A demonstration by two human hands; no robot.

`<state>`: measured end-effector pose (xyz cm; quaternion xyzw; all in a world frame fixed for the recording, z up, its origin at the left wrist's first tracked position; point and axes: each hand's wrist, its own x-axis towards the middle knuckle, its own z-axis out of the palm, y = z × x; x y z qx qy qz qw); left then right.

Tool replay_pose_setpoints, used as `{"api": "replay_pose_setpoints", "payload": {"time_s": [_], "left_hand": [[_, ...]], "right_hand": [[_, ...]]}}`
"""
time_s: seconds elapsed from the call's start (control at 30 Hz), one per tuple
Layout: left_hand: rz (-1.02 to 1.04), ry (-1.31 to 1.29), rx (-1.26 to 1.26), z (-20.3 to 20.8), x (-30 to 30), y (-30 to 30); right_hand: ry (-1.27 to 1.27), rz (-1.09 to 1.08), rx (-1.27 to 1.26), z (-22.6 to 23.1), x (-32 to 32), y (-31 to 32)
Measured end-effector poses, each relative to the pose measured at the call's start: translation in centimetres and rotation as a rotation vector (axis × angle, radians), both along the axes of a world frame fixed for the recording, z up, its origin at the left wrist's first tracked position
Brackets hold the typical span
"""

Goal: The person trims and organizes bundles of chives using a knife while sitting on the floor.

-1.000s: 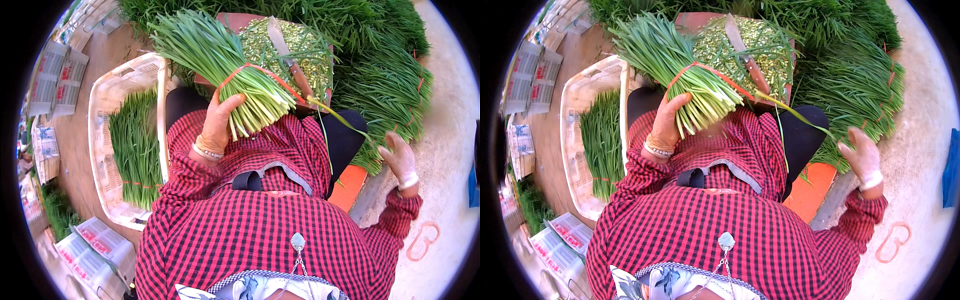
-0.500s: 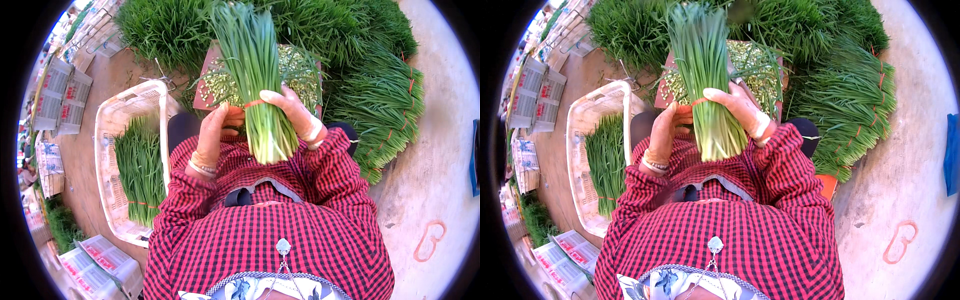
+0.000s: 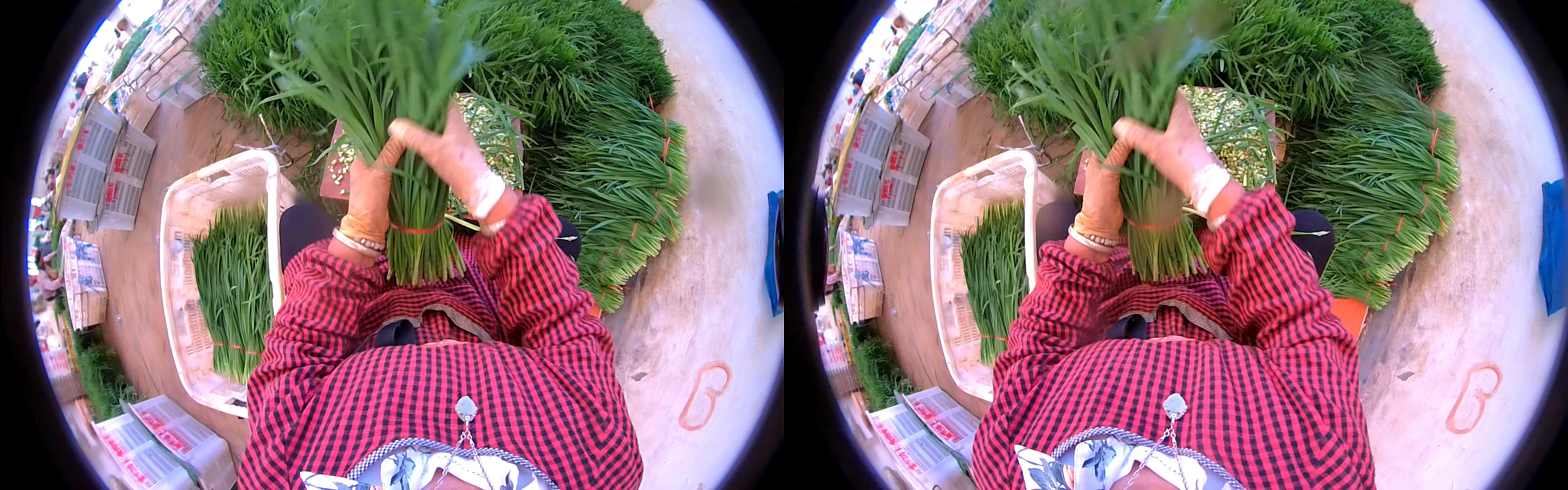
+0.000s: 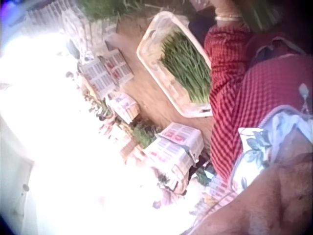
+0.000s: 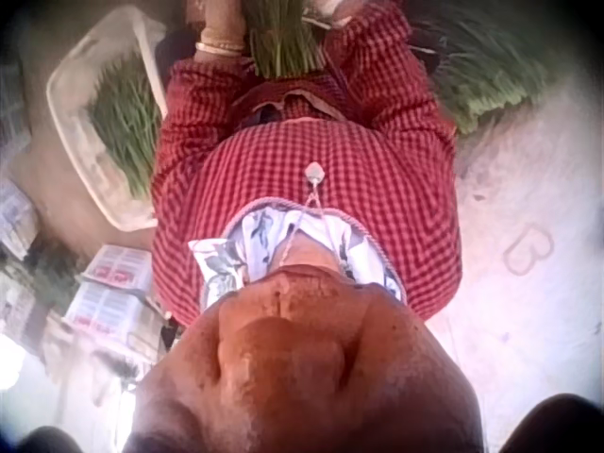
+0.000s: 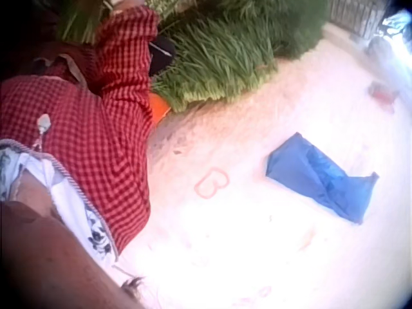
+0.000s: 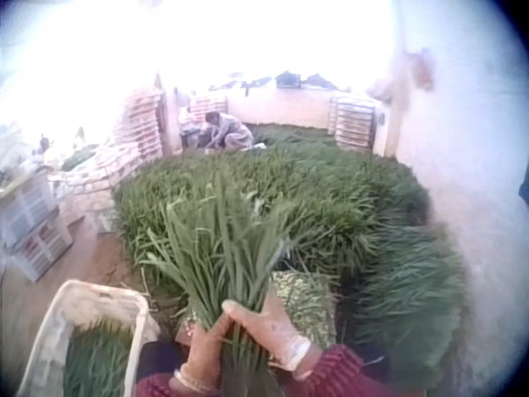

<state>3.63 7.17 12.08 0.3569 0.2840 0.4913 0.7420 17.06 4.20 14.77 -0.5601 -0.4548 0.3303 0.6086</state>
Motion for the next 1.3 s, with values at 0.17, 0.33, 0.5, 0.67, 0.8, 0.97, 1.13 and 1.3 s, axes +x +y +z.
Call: {"api": "replay_pose_setpoints", "payload": {"time_s": [0.17, 0.33, 0.5, 0.67, 0.8, 0.97, 1.13, 1.3], "left_hand": [[-0.095, -0.235, -0.279, -2.8, -2.6, 2.1], [-0.068, -0.247, -0.304, -2.2, -3.1, 1.6], [-0.067, -0.227, -0.310, -2.4, -3.2, 1.4], [0.014, -0.099, -0.157, -1.0, -3.0, 0.9], [0.117, 0.013, -0.035, 1.3, -2.2, 0.0], [0.104, -0.035, 0.096, 1.3, -1.4, -0.7], [0.111, 0.101, 0.071, 1.4, -1.4, -1.4], [0.117, 0.021, 0.026, 0.3, -1.6, -1.4]], "right_hand": [[0.479, -0.013, 0.103, 3.2, 3.1, -2.8], [0.432, -0.063, 0.130, -0.2, 7.0, -5.5], [0.448, -0.122, 0.049, -1.6, 7.9, -6.6], [0.322, -0.061, -0.165, -0.4, 8.7, -7.5], [-0.374, 0.016, -0.356, 1.9, 8.3, -9.0], [-0.954, -0.132, 0.297, 5.5, 1.2, -7.7], [-1.154, -0.161, 0.146, 3.2, 0.5, -5.7], [-1.258, 0.018, -0.132, 3.2, -0.4, -5.8]]}}
